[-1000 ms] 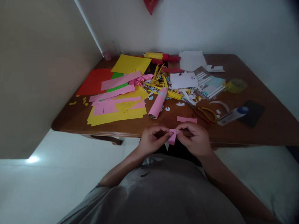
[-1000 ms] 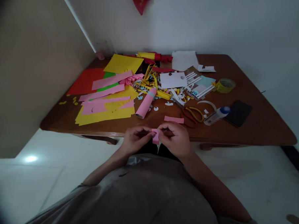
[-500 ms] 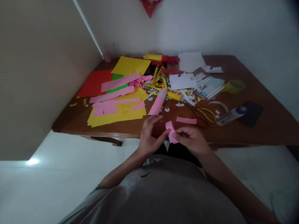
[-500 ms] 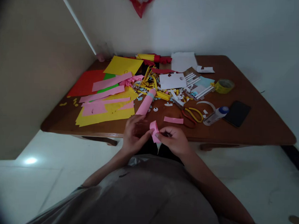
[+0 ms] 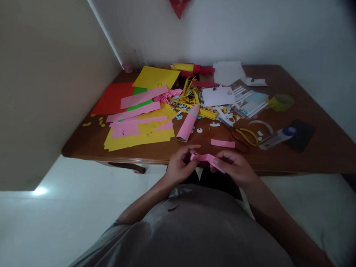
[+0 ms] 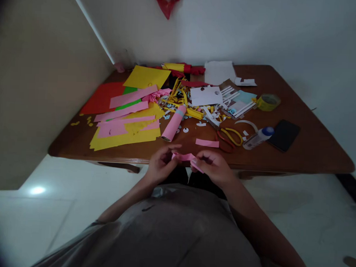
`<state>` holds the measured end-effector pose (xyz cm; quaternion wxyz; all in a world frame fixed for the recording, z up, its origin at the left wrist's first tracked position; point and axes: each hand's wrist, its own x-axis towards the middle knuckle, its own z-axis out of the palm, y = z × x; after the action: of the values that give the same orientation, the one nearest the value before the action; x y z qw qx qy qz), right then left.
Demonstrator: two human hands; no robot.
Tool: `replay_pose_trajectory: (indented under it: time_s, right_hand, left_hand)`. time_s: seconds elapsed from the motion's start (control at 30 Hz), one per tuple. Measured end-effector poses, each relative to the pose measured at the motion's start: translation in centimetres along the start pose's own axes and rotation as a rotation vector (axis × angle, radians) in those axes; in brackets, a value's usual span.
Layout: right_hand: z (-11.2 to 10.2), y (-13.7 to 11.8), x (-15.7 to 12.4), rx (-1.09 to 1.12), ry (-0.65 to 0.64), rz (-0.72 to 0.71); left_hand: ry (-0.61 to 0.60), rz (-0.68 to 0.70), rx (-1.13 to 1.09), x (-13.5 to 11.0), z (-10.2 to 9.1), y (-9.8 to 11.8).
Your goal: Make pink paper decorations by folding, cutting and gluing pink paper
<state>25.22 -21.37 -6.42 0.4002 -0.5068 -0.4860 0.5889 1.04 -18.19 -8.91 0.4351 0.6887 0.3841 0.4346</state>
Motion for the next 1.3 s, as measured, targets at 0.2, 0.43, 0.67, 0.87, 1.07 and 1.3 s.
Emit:
replay_pose_trajectory:
  time_s: [0.2,0.43,0.67,0.87,1.07,1.3]
  right_hand:
    - [-1.0,1.0,-0.1,0.058,0.109,0.237]
    - [-1.4,2.0,-0.3,-0.078,0.173,0.282]
    - [-2.5,3.0,-0.9,-0.193,0.225,0.284]
    - [-3.1,3.3,-1.4,-0.25,0.242,0.31]
    - [-2.9,3.2,-1.6,-0.288,0.256,0.334]
    - [-2.5,2.8,-2.0,-0.287,0.261,0.33]
  left_hand:
    - [0.051,0.041,0.589,1.1,-0.9,-0.2]
    - [-0.065,0.365,0.963,1.3,-0.1,-1.4]
    - [-0.05,0.471,0.968,0.5,0.5,-2.1]
    - [-0.055,0.448,0.99,-0.3,1.3,-2.2]
    - [-0.046,0.45,1.0,-0.3,1.4,-2.7]
    - [-0.015,0.502,1.005,-0.4,1.5,-2.9]
